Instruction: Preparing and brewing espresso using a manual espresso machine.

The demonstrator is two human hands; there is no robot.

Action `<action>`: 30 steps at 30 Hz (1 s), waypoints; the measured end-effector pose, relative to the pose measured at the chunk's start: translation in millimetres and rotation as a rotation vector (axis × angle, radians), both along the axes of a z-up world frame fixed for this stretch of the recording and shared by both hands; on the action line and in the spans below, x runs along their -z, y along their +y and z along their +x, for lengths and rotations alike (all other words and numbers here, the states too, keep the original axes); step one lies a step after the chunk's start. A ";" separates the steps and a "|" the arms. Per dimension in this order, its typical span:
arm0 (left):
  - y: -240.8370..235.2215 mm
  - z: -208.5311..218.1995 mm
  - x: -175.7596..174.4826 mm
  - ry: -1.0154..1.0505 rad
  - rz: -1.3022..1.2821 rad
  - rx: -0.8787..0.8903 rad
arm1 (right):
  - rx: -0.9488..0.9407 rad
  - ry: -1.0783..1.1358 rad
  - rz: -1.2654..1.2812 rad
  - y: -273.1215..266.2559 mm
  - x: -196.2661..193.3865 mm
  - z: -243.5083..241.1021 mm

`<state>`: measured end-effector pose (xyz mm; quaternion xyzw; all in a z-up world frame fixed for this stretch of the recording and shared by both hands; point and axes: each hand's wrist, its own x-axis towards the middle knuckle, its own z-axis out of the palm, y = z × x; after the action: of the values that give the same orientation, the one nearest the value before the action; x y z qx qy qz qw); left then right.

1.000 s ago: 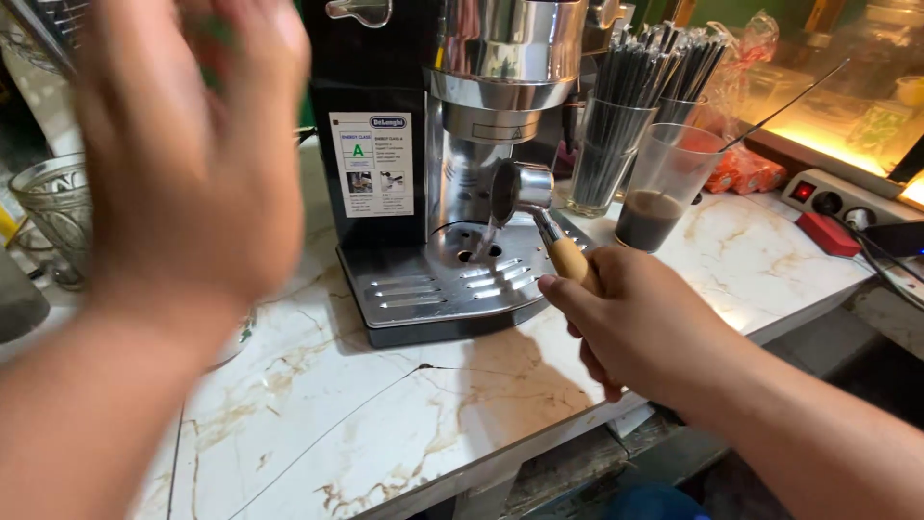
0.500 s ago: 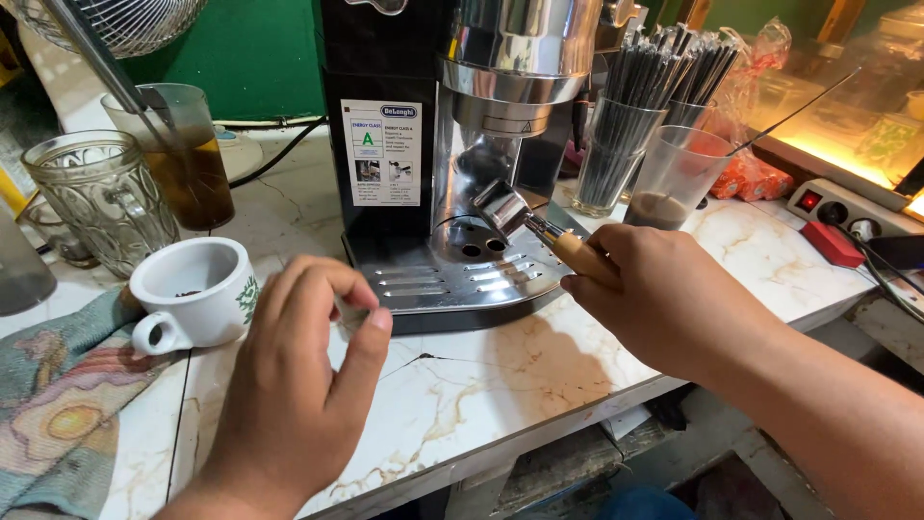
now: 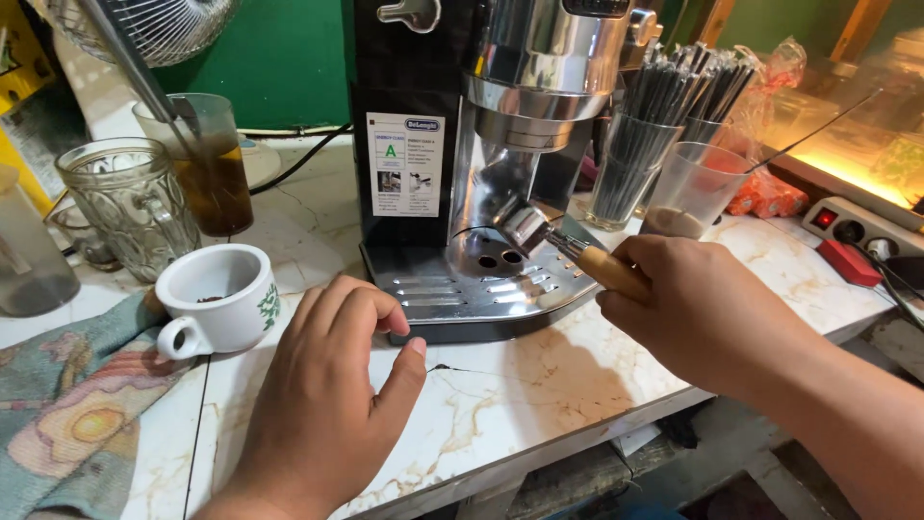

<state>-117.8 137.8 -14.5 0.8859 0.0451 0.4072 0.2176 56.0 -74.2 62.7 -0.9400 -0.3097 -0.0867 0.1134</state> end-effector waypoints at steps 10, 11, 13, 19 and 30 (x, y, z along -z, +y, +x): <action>-5.9 0.2 -7.5 0.123 0.028 -0.148 | 0.127 0.172 0.009 6.4 -3.3 -16.7; -6.2 3.3 -7.0 0.121 0.030 -0.135 | 0.140 0.170 0.012 3.9 -4.4 -17.4; -5.1 0.5 -3.6 0.068 0.068 -0.156 | 0.103 0.090 -0.095 7.8 -5.5 -19.1; -4.7 0.2 -3.3 0.106 0.020 -0.153 | 0.134 0.071 -0.070 9.7 -8.3 -22.1; -5.1 1.2 -5.6 0.131 0.011 -0.150 | 0.090 0.063 0.013 15.7 -3.0 -30.9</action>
<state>-116.6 132.8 -8.9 0.9059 0.1232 0.3639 0.1782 25.1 -58.5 65.7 -0.9546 -0.2628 -0.0641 0.1250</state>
